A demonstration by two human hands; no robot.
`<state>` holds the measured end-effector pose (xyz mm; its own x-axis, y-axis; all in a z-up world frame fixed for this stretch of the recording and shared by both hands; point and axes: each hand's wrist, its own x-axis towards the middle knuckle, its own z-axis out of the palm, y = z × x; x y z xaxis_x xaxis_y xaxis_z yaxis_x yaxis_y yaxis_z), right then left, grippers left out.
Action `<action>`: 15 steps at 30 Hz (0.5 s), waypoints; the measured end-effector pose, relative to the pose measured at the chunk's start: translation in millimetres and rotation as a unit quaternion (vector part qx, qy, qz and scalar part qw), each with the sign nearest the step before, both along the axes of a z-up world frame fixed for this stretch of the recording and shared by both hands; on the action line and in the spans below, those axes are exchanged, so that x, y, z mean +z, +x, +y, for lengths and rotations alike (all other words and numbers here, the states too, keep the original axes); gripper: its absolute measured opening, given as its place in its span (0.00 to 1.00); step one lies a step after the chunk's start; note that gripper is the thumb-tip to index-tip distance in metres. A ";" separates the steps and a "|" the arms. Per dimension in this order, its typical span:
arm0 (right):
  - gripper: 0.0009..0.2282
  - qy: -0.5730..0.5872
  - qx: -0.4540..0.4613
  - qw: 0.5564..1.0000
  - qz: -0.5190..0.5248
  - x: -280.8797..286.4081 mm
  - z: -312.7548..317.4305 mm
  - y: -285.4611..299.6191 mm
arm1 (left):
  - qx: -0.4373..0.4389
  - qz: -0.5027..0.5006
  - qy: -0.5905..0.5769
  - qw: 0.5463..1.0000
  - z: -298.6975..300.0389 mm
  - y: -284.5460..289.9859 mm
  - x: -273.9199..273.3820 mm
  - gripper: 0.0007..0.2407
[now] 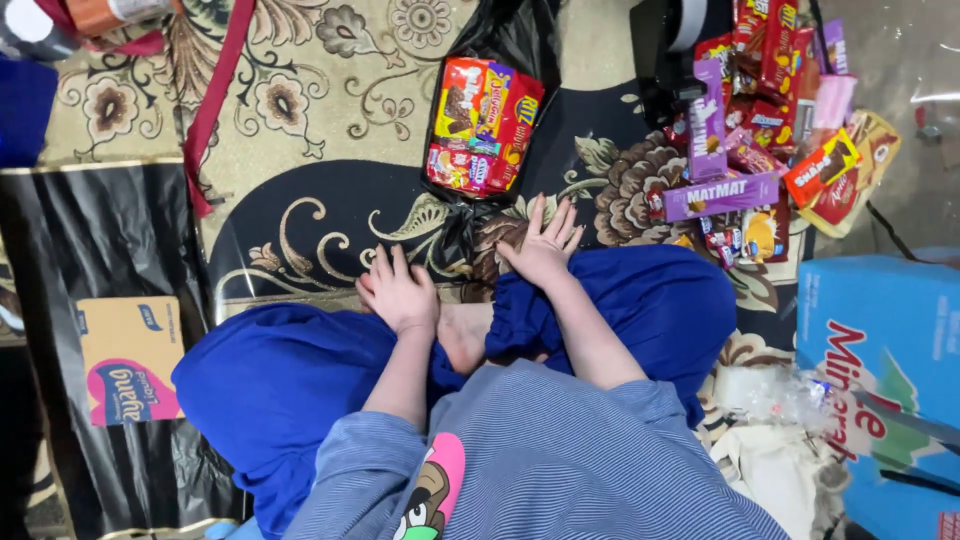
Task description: Wrapping a snack bouquet by sliding a clear plastic sleeve over an arrangement of snack packages on a base.
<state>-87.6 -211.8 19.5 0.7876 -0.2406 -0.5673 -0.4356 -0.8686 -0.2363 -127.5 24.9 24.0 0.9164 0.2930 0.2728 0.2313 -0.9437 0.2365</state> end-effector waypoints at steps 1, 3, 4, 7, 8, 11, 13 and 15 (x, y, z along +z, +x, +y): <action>0.55 -0.003 -0.008 1.000 -0.002 8.9 -17.3 0.7 | -0.008 -0.002 -0.003 1.000 0.6 0.9 -0.2 0.20; 0.27 0.042 0.023 0.994 -0.095 27.0 -51.8 -0.3 | -0.001 0.009 0.002 1.000 1.4 0.9 -1.5 0.20; 0.27 0.037 0.017 0.995 -0.095 63.1 -77.2 -4.8 | -0.008 0.010 -0.002 1.000 -0.2 1.1 -2.2 0.20; 0.18 0.116 -0.054 0.934 -0.333 133.0 -158.7 -28.5 | -0.012 -0.005 0.017 1.000 1.2 -2.0 -1.8 0.20; 0.18 0.066 -0.116 0.922 -0.364 132.9 -195.3 -42.4 | -0.012 -0.002 0.017 1.000 1.0 -3.6 -0.2 0.19; 0.20 0.023 -0.249 0.882 -0.399 60.7 -319.0 -76.9 | -0.007 -0.006 0.018 1.000 1.8 0.6 2.6 0.19; 0.23 0.026 -0.323 0.859 -0.397 14.6 -390.2 -89.9 | -0.005 -0.006 0.017 1.000 1.9 -0.9 3.3 0.19; 0.28 -0.162 -0.292 0.882 -0.333 -22.2 -445.9 -100.2 | -0.010 -0.004 0.022 1.000 2.0 -0.2 4.9 0.19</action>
